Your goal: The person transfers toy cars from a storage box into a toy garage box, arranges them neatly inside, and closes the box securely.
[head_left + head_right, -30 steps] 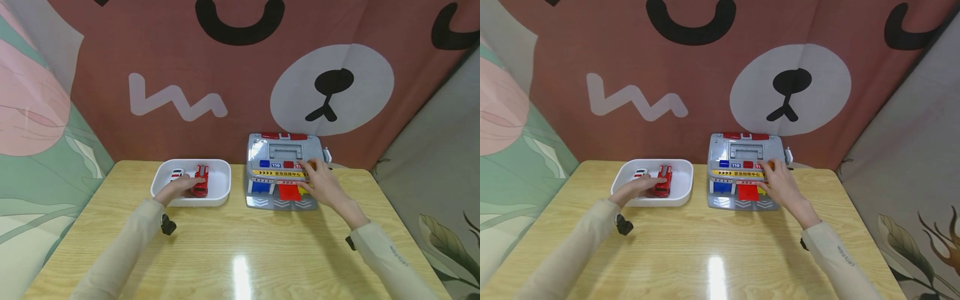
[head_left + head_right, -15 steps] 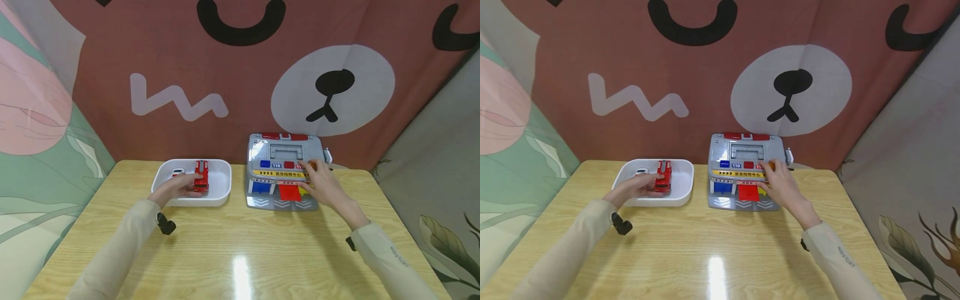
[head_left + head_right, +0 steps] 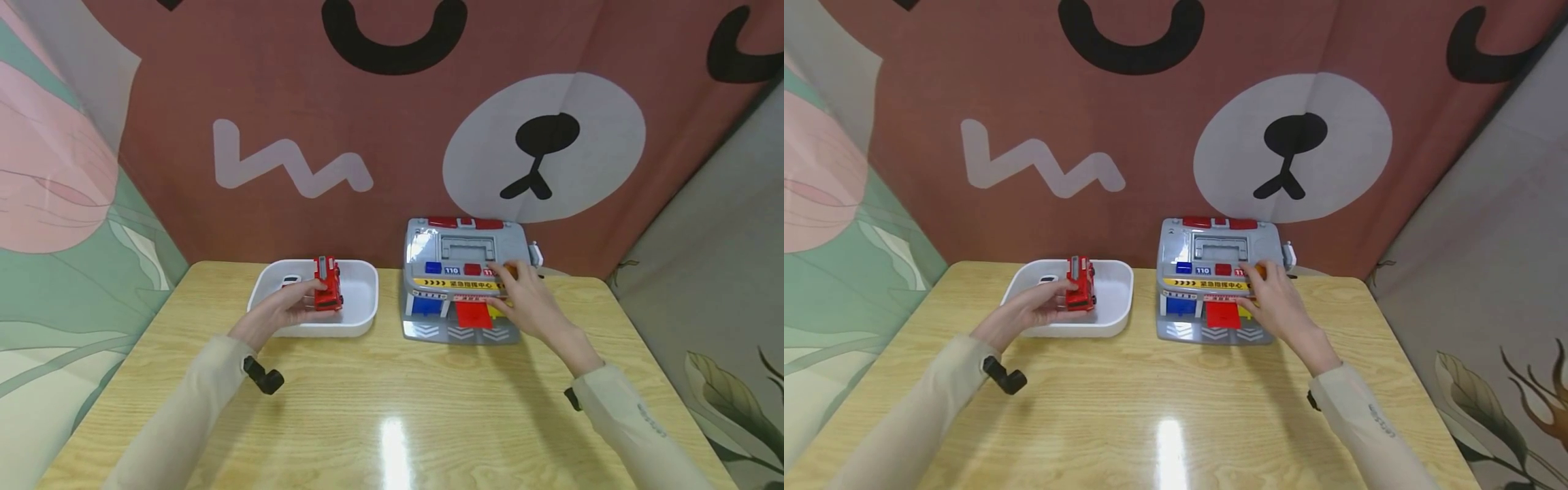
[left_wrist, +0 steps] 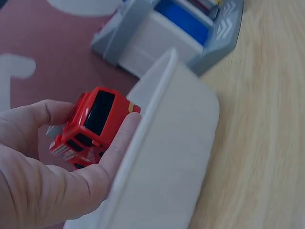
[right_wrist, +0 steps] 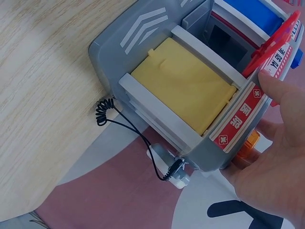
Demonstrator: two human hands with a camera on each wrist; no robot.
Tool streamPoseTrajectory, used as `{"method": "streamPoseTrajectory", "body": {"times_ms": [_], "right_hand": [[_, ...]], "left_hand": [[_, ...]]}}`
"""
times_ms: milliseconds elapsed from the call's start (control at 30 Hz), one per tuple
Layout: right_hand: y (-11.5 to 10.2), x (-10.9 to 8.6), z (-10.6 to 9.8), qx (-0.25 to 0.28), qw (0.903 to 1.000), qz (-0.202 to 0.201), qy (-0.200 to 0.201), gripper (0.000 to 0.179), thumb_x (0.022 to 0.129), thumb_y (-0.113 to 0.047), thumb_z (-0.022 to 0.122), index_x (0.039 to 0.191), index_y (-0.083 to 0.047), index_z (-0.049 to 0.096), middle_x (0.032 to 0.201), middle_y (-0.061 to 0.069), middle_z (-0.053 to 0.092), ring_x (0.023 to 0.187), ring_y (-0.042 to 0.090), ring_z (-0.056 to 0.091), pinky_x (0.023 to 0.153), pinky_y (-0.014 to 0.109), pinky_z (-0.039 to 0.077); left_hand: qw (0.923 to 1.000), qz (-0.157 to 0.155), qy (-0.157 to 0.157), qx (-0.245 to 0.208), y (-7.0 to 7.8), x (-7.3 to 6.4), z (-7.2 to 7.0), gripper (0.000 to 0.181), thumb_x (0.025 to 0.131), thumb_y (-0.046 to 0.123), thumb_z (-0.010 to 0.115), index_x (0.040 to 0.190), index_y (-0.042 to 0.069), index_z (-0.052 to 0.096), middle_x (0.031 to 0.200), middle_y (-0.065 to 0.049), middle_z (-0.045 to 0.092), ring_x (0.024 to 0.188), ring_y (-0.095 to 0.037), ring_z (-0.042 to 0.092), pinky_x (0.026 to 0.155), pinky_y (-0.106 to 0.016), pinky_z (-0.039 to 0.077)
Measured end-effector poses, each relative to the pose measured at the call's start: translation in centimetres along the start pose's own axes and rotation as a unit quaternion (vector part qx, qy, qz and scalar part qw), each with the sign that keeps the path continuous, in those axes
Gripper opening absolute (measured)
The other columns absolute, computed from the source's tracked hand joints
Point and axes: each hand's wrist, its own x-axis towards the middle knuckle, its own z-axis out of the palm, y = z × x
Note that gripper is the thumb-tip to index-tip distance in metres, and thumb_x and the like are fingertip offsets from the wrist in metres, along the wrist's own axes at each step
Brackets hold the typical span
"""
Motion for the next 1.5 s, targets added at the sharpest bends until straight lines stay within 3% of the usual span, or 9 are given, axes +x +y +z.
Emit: {"method": "streamPoseTrajectory", "body": {"times_ms": [167,333,467,700,900,1067,1267,1500], "right_hand": [[0.1,0.0,-0.1,-0.001,1.0,-0.004,0.003,0.071,0.087,-0.03,0.073,0.144,-0.004,0.041,0.134,0.026,0.035,0.117,0.041,0.035,0.092,0.057,0.043],[0.2,0.0,0.0,-0.007,0.9999,-0.008,0.005,0.071,0.087,-0.03,0.073,0.144,-0.003,0.04,0.133,0.026,0.035,0.117,0.041,0.035,0.091,0.056,0.044],[0.2,-0.1,0.2,-0.017,0.9997,-0.013,0.012,0.071,0.086,-0.03,0.074,0.143,-0.003,0.041,0.133,0.026,0.037,0.117,0.04,0.036,0.09,0.054,0.046],[0.2,-0.2,0.3,-0.019,0.9995,-0.018,0.017,0.071,0.086,-0.03,0.074,0.143,-0.003,0.043,0.133,0.027,0.037,0.118,0.04,0.036,0.091,0.055,0.045],[0.3,-0.1,0.2,-0.035,0.9988,-0.035,0.004,0.07,0.089,-0.029,0.07,0.145,-0.001,0.039,0.132,0.028,0.036,0.117,0.041,0.036,0.093,0.055,0.043],[0.7,0.0,0.2,-0.041,0.9979,-0.051,-0.007,0.068,0.092,-0.026,0.067,0.147,-0.001,0.035,0.133,0.028,0.034,0.116,0.042,0.036,0.095,0.056,0.04],[1.0,-0.2,-0.2,-0.053,0.9961,-0.07,0.001,0.069,0.09,-0.024,0.069,0.146,0.0,0.036,0.131,0.028,0.036,0.112,0.04,0.04,0.093,0.053,0.043],[0.3,-0.1,-1.0,-0.048,0.9963,-0.056,-0.044,0.069,0.09,-0.014,0.068,0.147,-0.001,0.033,0.133,0.027,0.036,0.114,0.039,0.039,0.093,0.053,0.045]], "left_hand": [[0.9992,0.023,-0.026,0.017,0.1,-1.2,1.2,0.039,0.095,0.01,0.053,0.129,-0.002,0.041,0.115,-0.02,0.054,0.091,-0.033,0.066,0.097,-0.048,0.042],[0.9984,0.013,-0.047,0.027,-0.2,-2.2,1.6,0.052,0.097,0.016,0.058,0.14,-0.002,0.034,0.114,-0.02,0.059,0.103,-0.039,0.063,0.099,-0.048,0.041],[0.9968,0.012,-0.071,0.035,-0.9,-2.7,1.3,0.051,0.099,0.019,0.057,0.138,-0.004,0.033,0.109,-0.02,0.064,0.105,-0.043,0.062,0.094,-0.047,0.045],[0.9922,0.043,-0.088,0.077,-2.7,-3.6,1.7,0.055,0.097,0.022,0.06,0.137,-0.008,0.034,0.11,-0.018,0.066,0.098,-0.036,0.066,0.09,-0.045,0.05],[0.9835,0.066,-0.125,0.113,-4.4,-3.9,2.8,0.058,0.097,0.02,0.059,0.136,-0.016,0.034,0.11,-0.018,0.066,0.097,-0.03,0.066,0.093,-0.045,0.047],[0.9773,0.074,-0.138,0.142,-5.4,-4.0,3.6,0.056,0.097,0.022,0.058,0.134,-0.016,0.038,0.113,-0.02,0.065,0.097,-0.031,0.067,0.093,-0.046,0.047],[0.9734,0.068,-0.154,0.155,-6.5,-3.9,4.8,0.056,0.097,0.024,0.06,0.131,-0.017,0.042,0.115,-0.023,0.064,0.097,-0.032,0.067,0.089,-0.043,0.051],[0.9723,0.058,-0.172,0.147,-8.6,-3.1,6.1,0.054,0.098,0.019,0.058,0.133,-0.016,0.038,0.116,-0.025,0.063,0.099,-0.033,0.066,0.089,-0.045,0.051]]}}
